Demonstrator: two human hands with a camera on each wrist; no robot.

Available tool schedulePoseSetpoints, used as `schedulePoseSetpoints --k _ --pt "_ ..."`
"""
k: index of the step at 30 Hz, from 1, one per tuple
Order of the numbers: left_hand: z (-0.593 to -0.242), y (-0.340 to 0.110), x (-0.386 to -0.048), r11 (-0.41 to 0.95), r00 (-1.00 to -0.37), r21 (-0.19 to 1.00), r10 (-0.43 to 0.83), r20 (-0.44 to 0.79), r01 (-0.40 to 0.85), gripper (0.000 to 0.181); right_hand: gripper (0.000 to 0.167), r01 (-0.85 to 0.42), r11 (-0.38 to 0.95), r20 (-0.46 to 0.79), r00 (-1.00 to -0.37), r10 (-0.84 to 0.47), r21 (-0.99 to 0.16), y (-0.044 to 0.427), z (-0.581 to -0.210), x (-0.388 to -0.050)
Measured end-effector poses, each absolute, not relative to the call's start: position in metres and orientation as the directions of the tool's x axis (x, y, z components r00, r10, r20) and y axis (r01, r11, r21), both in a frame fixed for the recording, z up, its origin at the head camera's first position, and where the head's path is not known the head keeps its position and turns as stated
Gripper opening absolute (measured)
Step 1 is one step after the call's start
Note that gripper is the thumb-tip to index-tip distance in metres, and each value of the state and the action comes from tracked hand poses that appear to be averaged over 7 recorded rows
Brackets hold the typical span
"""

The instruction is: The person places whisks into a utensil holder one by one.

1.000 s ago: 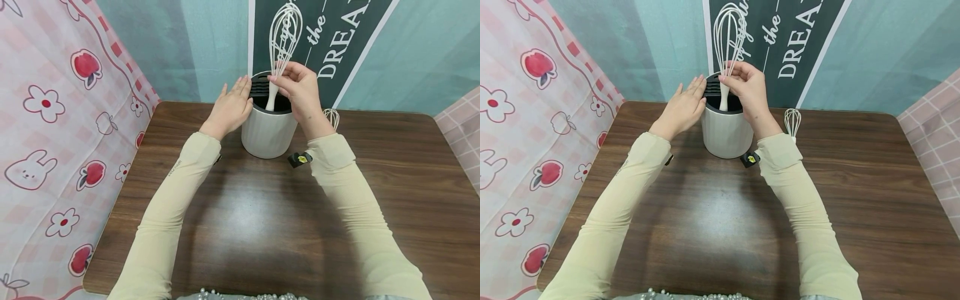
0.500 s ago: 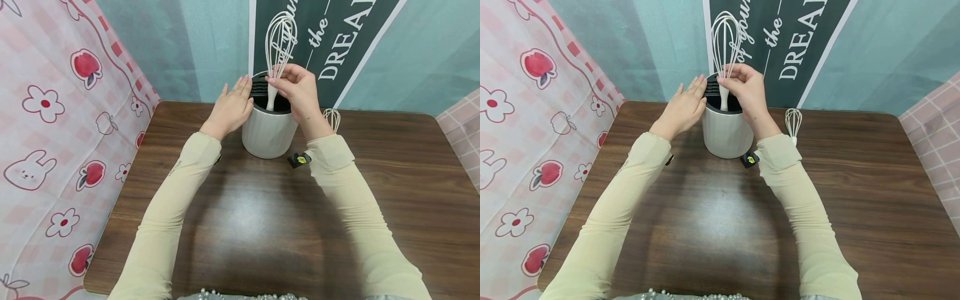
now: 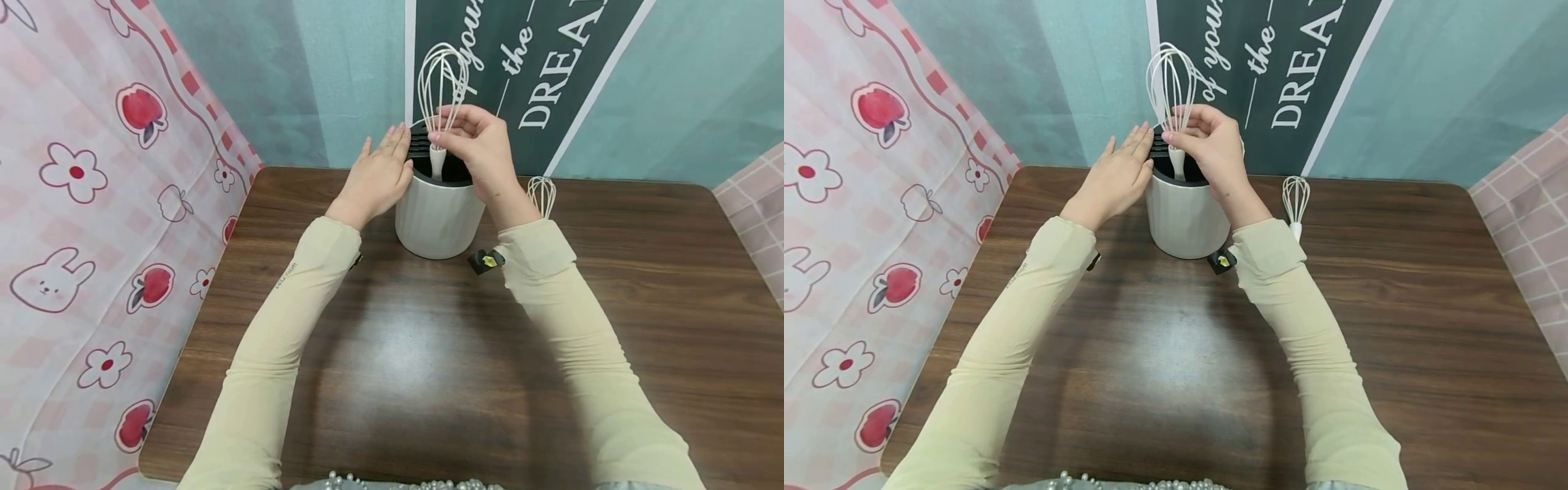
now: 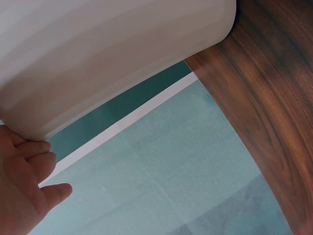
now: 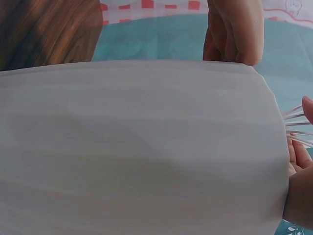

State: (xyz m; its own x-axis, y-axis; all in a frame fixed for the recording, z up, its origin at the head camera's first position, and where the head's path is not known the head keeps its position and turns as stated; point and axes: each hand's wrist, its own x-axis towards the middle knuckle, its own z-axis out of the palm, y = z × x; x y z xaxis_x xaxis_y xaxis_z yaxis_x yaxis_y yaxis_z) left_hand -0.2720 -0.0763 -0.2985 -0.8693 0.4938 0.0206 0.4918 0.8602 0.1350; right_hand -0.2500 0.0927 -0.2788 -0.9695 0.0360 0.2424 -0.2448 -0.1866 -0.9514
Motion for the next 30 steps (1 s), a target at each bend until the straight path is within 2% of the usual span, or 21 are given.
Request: schedulePoseSetpoints --k 17,22,30 --pt "-0.2996 -0.0749 -0.2703 0.86 -0.868 0.12 0.496 0.035 0.496 0.057 0.04 -0.216 -0.229 0.22 -0.975 0.011 -0.949 0.0923 -0.2795 -0.2475" --pt "-0.3004 -0.0745 -0.2696 0.859 -0.867 0.12 0.496 0.042 0.497 0.057 0.039 -0.204 -0.241 0.208 -0.978 0.01 -0.949 0.0916 -0.2784 -0.2451" --pt "-0.3006 -0.0736 -0.2684 0.86 -0.868 0.124 0.494 0.037 0.495 0.057 0.047 -0.208 -0.21 0.209 -0.978 0.016 -0.955 0.0955 -0.2778 -0.2402"
